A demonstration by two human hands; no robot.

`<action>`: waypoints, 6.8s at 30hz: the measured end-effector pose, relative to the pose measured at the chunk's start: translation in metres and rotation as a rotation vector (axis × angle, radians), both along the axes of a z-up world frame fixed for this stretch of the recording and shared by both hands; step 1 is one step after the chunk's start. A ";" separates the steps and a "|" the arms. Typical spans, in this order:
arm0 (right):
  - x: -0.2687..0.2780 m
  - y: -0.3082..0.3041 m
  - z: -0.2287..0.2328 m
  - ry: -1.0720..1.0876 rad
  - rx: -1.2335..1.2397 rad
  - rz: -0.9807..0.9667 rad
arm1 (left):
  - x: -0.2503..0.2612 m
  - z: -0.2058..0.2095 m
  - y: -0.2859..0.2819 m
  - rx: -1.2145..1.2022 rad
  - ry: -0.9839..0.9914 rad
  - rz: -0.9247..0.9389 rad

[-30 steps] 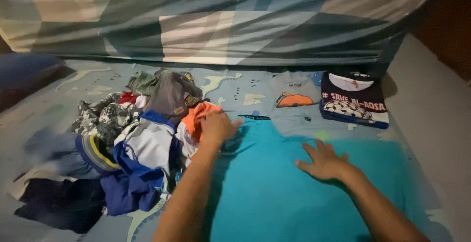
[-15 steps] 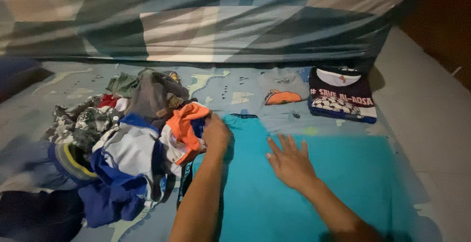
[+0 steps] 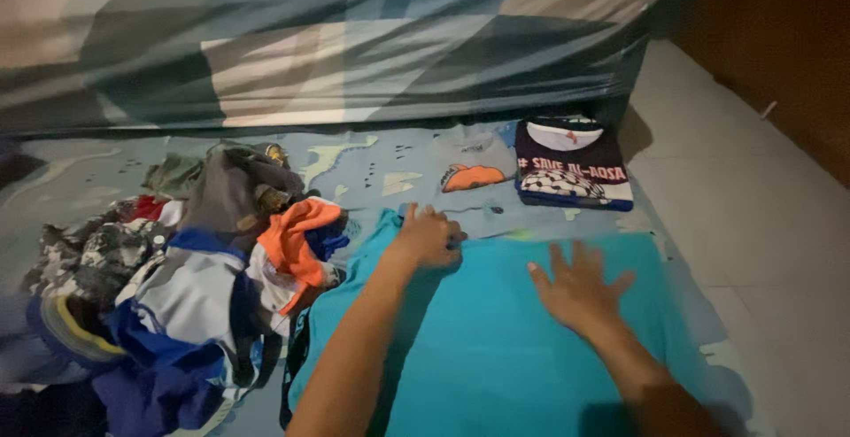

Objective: The person folds a teal short-sleeved shirt on a bed, smoothing and aligning the fabric before folding it into a compact rectangle. They then pick up a gray shirt from a pile of clothes and begin to unfold it.

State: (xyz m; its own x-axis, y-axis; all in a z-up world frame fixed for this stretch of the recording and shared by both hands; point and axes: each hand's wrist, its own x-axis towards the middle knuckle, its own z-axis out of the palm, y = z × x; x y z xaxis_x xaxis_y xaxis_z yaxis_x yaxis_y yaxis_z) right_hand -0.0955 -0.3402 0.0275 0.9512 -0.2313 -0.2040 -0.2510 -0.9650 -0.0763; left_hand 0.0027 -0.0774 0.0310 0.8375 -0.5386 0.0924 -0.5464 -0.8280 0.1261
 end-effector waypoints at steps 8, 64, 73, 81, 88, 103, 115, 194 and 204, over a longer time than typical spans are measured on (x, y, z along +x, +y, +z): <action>-0.007 -0.025 0.005 -0.080 0.039 -0.154 | 0.021 0.016 0.017 0.064 0.247 0.129; -0.019 0.062 -0.005 -0.037 -0.042 0.218 | -0.052 0.017 0.184 0.215 0.550 0.404; -0.016 0.058 -0.012 -0.054 -0.004 0.217 | -0.063 0.049 0.203 -0.108 0.489 0.458; -0.019 0.062 -0.007 -0.014 -0.014 0.203 | -0.075 0.019 0.217 -0.628 0.803 0.413; -0.021 0.062 -0.007 -0.027 -0.019 0.202 | -0.062 0.004 0.195 0.219 0.577 0.424; -0.019 0.061 -0.009 -0.027 -0.011 0.212 | -0.019 -0.043 0.146 -0.254 0.366 0.747; -0.022 0.063 -0.008 -0.041 -0.004 0.205 | 0.009 -0.092 0.162 -0.479 0.049 0.636; 0.192 0.200 -0.011 -0.338 0.561 0.301 | -0.097 -0.063 0.082 -0.227 -0.080 0.534; 0.161 0.151 0.005 -0.041 0.343 0.323 | -0.088 -0.066 0.082 -0.214 -0.048 0.580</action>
State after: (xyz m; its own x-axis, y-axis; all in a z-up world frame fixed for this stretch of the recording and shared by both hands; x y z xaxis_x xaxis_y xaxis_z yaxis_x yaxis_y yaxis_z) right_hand 0.0659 -0.1894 0.0324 0.9722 0.1520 -0.1781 0.0676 -0.9105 -0.4078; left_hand -0.0856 0.0050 -0.0345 0.9805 0.0378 0.1927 -0.0240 -0.9510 0.3084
